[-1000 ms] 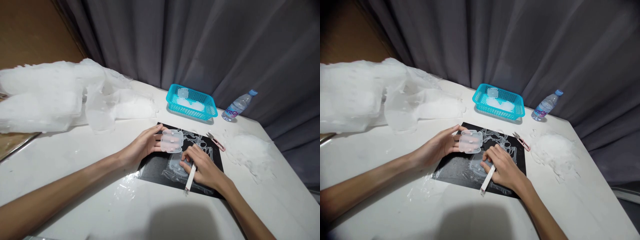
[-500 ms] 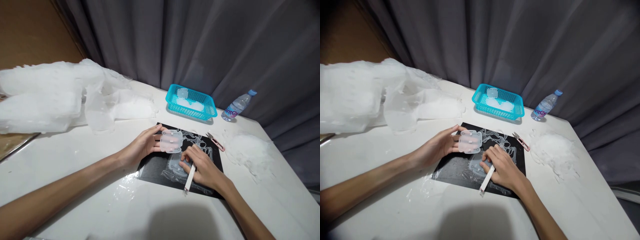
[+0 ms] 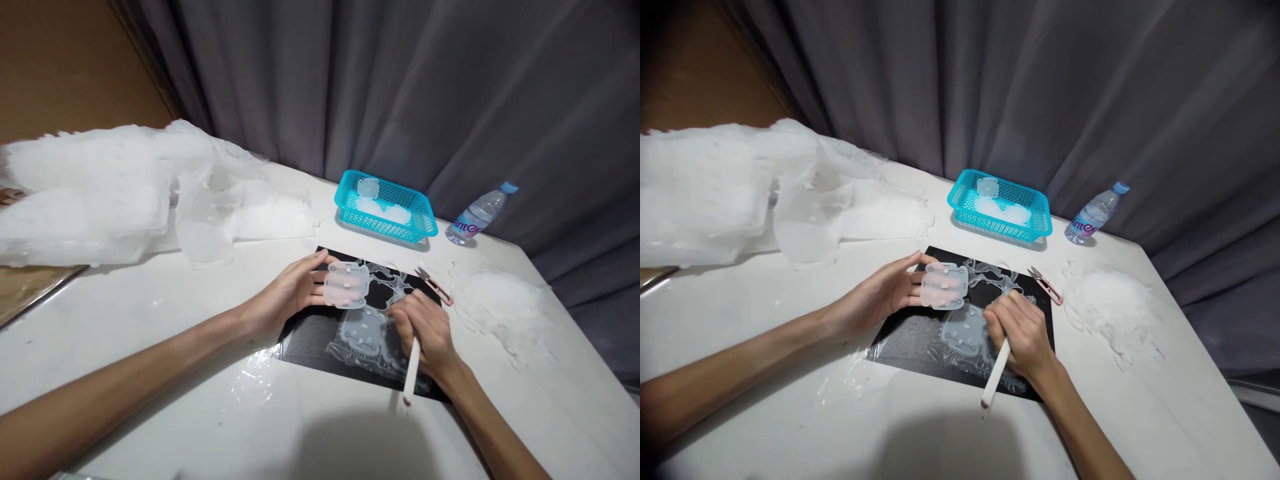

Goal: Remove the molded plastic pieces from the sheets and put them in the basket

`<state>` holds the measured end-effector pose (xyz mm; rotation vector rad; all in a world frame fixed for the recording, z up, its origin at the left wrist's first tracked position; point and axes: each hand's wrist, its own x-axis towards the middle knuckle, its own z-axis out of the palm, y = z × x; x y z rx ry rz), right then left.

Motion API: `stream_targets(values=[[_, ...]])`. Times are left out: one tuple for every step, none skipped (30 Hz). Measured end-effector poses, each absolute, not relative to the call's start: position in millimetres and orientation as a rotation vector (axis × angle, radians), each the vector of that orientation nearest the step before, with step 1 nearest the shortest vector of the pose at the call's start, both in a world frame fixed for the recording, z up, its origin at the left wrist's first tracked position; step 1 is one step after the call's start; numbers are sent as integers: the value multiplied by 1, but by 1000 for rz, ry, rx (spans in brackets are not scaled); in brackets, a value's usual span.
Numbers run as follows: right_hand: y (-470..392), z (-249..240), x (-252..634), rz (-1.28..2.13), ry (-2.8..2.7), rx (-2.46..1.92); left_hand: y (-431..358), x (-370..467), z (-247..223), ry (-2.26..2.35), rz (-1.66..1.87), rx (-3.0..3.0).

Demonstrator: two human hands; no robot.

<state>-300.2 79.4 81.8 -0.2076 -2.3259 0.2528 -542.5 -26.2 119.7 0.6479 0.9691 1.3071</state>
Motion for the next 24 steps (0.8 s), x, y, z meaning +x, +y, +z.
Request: stream_targets(values=[[81, 82, -299, 216, -2313, -220, -26, -542, 120, 967, 1306, 645], [82, 83, -298, 179, -2318, -236, -26, -542, 119, 963, 1305, 643], [84, 83, -298, 144, -2338, -260, -26, -542, 119, 956, 1304, 640], [86, 83, -297, 113, -2365, -289, -26, -542, 119, 950, 1305, 638], [87, 83, -297, 89, -2395, -322, -26, -542, 119, 945, 1307, 637], [88, 83, -297, 71, -2426, -358, -26, -542, 119, 942, 1309, 636], [89, 83, -297, 58, -2454, -387, -26, -543, 120, 941, 1311, 634], [90, 82, -298, 49, -2475, -410, -26, -543, 120, 942, 1312, 631], [91, 81, -298, 41, -2491, -422, -26, -543, 120, 943, 1312, 628], [92, 80, -298, 34, -2505, -429, -26, -543, 120, 943, 1310, 626], [93, 79, -298, 28, -2517, -433, -26, -543, 121, 944, 1308, 622], [94, 78, -297, 23, -2527, -437, -26, -543, 121, 947, 1307, 618], [95, 76, -297, 24, -2536, -442, -26, -543, 121, 949, 1306, 614], [96, 75, -297, 30, -2546, -448, -26, -543, 121, 951, 1306, 612], [97, 74, -296, 44, -2554, -454, -26, -543, 121, 950, 1303, 612], [98, 73, -296, 62, -2558, -462, -26, -543, 121, 950, 1302, 614], [99, 72, -296, 83, -2560, -473, -26, -543, 121, 948, 1301, 616], [100, 72, -296, 105, -2561, -484, -26, -543, 120, 946, 1299, 619], [100, 72, -296, 126, -2559, -495, -26, -543, 120, 945, 1299, 619], [101, 72, -296, 144, -2557, -504, -26, -543, 119, 946, 1299, 616], [101, 72, -296, 157, -2556, -511, -26, -543, 119, 948, 1298, 613], [101, 72, -297, 166, -2556, -514, -26, -543, 119, 951, 1298, 613], [101, 72, -297, 171, -2558, -514, -25, -543, 119, 954, 1296, 613], [100, 72, -297, 171, -2561, -513, -25, -543, 120, 958, 1294, 614]])
